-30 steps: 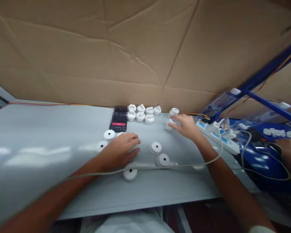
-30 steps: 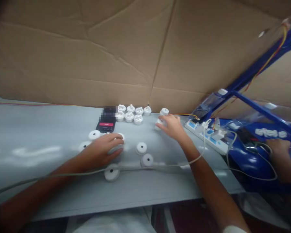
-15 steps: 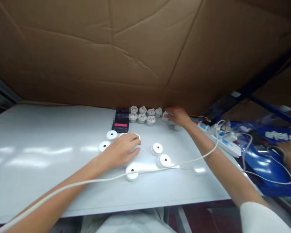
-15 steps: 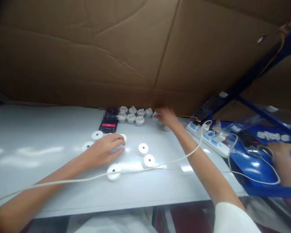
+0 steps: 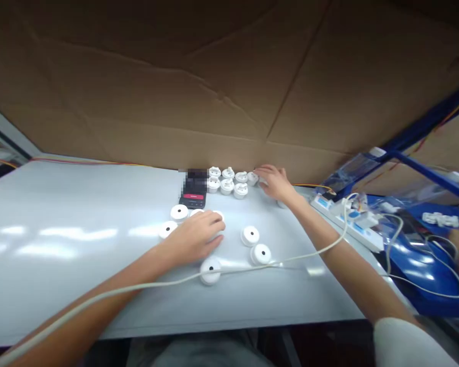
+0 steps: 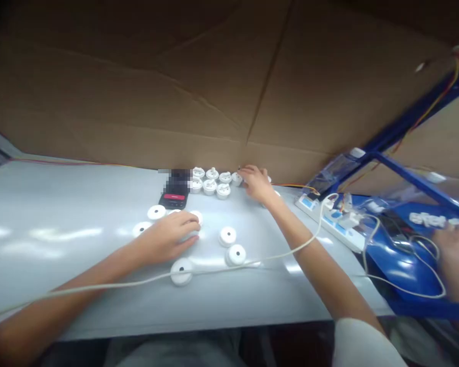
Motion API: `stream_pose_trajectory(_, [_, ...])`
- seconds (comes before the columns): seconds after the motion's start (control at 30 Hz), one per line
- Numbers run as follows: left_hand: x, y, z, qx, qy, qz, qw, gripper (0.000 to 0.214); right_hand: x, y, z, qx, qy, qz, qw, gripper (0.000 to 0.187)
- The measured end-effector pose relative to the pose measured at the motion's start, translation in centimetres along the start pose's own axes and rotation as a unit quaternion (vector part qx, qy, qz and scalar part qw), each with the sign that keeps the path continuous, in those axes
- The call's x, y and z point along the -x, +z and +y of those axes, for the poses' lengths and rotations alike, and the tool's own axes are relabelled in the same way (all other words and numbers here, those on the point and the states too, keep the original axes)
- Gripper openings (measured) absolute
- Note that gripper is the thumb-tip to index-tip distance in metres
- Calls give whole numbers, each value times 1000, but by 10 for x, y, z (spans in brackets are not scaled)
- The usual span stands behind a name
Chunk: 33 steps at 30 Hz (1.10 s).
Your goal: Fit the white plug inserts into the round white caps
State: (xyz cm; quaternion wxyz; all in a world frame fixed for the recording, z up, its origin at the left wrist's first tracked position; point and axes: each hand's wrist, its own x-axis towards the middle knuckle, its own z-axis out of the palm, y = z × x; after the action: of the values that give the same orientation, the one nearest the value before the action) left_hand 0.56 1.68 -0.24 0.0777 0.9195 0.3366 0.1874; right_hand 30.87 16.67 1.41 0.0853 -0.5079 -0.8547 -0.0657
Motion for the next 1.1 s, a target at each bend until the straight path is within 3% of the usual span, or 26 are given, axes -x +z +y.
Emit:
stream_pose_trajectory(0.2, [0, 0, 0, 0, 2, 4, 1000, 15, 20, -3, -21, -10, 29, 30, 999, 28])
stream_pose_trajectory(0.33, [0, -1, 2, 2, 2, 3, 1000, 14, 49, -9, -37, -84, 52, 42, 994, 17])
stream_pose_trajectory(0.43, [-1, 1, 3, 12, 3, 17, 1000, 16, 67, -15, -51, -162, 65, 38, 984, 20])
stream_pose_trajectory(0.5, [-1, 4, 3, 24, -6, 43, 999, 19, 74, -21, -63, -266, 86, 57, 958, 22])
stream_pose_trajectory(0.57, [-1, 7, 4, 47, -26, 79, 995, 29, 78, -28, -80, -392, 116, 82, 909, 22])
stream_pose_trajectory(0.67, [-2, 8, 7, 121, -71, 108, 984, 49, 82, -35, -105, -543, 112, 52, 831, 26])
stream_pose_trajectory(0.73, [-3, 6, 11, 187, -100, 106, 971, 50, 82, -36, -116, -578, 88, 27, 811, 26])
stream_pose_trajectory(0.8, [-5, 2, 15, 235, -127, 117, 956, 43, 84, -35, -116, -571, 70, 28, 818, 29])
stream_pose_trajectory(0.83, [-6, -1, 16, 245, -139, 129, 951, 39, 85, -35, -113, -547, 60, 27, 834, 33])
stream_pose_trajectory(0.9, [-8, -4, 17, 250, -163, 155, 942, 32, 88, -33, -102, -462, 31, -9, 886, 48])
stream_pose_trajectory(0.97, [-9, -6, 14, 256, -176, 166, 936, 30, 91, -30, -91, -365, 0, -89, 927, 61])
stream_pose_trajectory(1.03, [-10, -5, 10, 267, -187, 175, 929, 29, 94, -26, -85, -320, -18, -147, 936, 53])
stream_pose_trajectory(1.1, [-10, -2, 6, 283, -192, 178, 923, 29, 96, -19, -84, -342, -14, -154, 927, 36])
